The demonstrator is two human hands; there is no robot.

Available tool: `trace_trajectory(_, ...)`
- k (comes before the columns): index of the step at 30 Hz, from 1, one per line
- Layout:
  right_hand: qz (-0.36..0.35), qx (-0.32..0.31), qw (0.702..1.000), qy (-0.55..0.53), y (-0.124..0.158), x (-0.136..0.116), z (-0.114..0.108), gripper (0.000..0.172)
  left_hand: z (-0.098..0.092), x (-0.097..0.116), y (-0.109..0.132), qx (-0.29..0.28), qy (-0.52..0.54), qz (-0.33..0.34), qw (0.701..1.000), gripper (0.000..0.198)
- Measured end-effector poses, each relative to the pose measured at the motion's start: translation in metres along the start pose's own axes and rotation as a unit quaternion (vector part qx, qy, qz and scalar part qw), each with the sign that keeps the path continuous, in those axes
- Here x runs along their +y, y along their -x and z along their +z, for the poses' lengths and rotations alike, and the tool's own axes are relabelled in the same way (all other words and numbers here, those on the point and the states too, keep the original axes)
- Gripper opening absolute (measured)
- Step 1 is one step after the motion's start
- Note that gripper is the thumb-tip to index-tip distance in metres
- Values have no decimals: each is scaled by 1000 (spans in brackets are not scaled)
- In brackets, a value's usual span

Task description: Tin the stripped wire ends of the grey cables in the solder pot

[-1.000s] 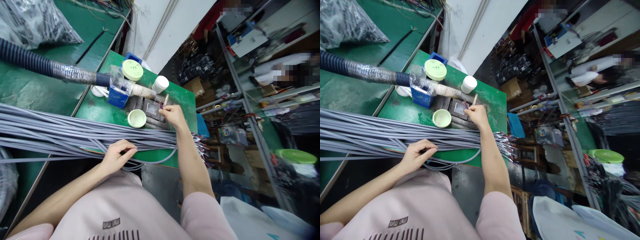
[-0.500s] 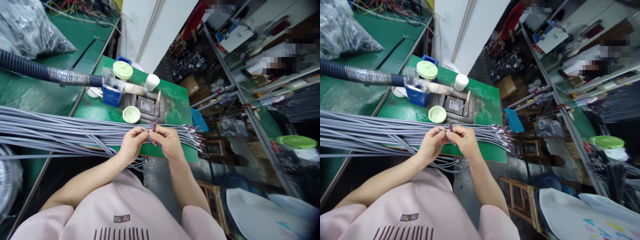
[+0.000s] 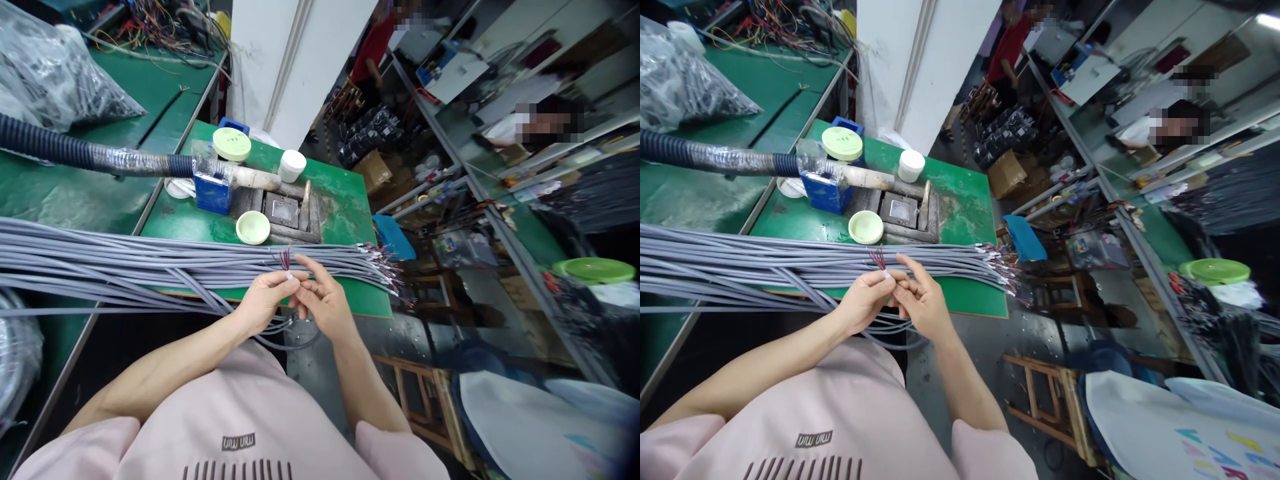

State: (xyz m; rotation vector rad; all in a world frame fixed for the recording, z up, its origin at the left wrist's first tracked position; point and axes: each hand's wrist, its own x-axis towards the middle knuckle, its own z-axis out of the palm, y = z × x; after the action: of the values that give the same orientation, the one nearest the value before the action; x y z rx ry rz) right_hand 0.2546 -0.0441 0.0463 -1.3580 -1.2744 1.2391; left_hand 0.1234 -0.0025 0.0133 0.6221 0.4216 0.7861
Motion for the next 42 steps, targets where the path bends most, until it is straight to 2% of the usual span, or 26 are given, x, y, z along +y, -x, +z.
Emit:
trace_trajectory(2,-7,-23,997,77,2,-7,-15,45,-5,-1,2,16,-46,4,999,35)
trace_trajectory(5,-31,-5,990,140,-1,-23,-35,32,-10,0,4,5,-116,-14,993,33)
trace_trajectory(6,-28,-16,991,133,-4,-28,-39,32,-11,1,5,-7,-140,-24,990,33)
trace_trajectory(9,-5,-106,992,74,-15,-41,-41,34,-9,1,8,-40,-191,-35,980,33)
trace_trajectory(12,1,-144,989,29,-27,-43,-30,23,-8,3,12,-67,-221,-41,972,30)
trace_trajectory(15,-8,-107,994,-21,-38,-35,-18,21,-9,8,15,-86,-265,-34,960,26)
trace_trajectory(17,-10,-58,994,-91,-46,-27,-14,23,-12,12,17,-83,-287,-18,954,25)
trace_trajectory(20,-52,48,975,-211,-53,-20,-18,22,-20,13,19,-70,-284,-20,956,25)
trace_trajectory(22,-71,68,972,-212,-52,-19,-24,20,-28,12,21,-58,-273,-28,960,27)
trace_trajectory(23,-61,41,981,-178,-50,-20,-26,18,-32,11,21,-52,-266,-30,962,29)
trace_trajectory(25,-17,-54,995,-87,-45,-23,-28,19,-38,10,21,-51,-249,-31,967,32)
trace_trajectory(27,17,-143,989,-25,-42,-27,-25,29,-40,11,20,-68,-230,-37,970,33)
trace_trajectory(29,30,-191,981,-8,-42,-31,-21,35,-40,13,19,-90,-226,-44,969,32)
trace_trajectory(34,28,-226,974,-6,-50,-36,-13,29,-40,14,17,-140,-241,-62,958,34)
trace_trajectory(39,-10,-204,979,11,-51,-39,-16,26,-44,15,18,-144,-228,-71,960,35)
trace_trajectory(42,15,-224,974,17,-53,-41,-16,28,-42,18,18,-143,-225,-82,960,39)
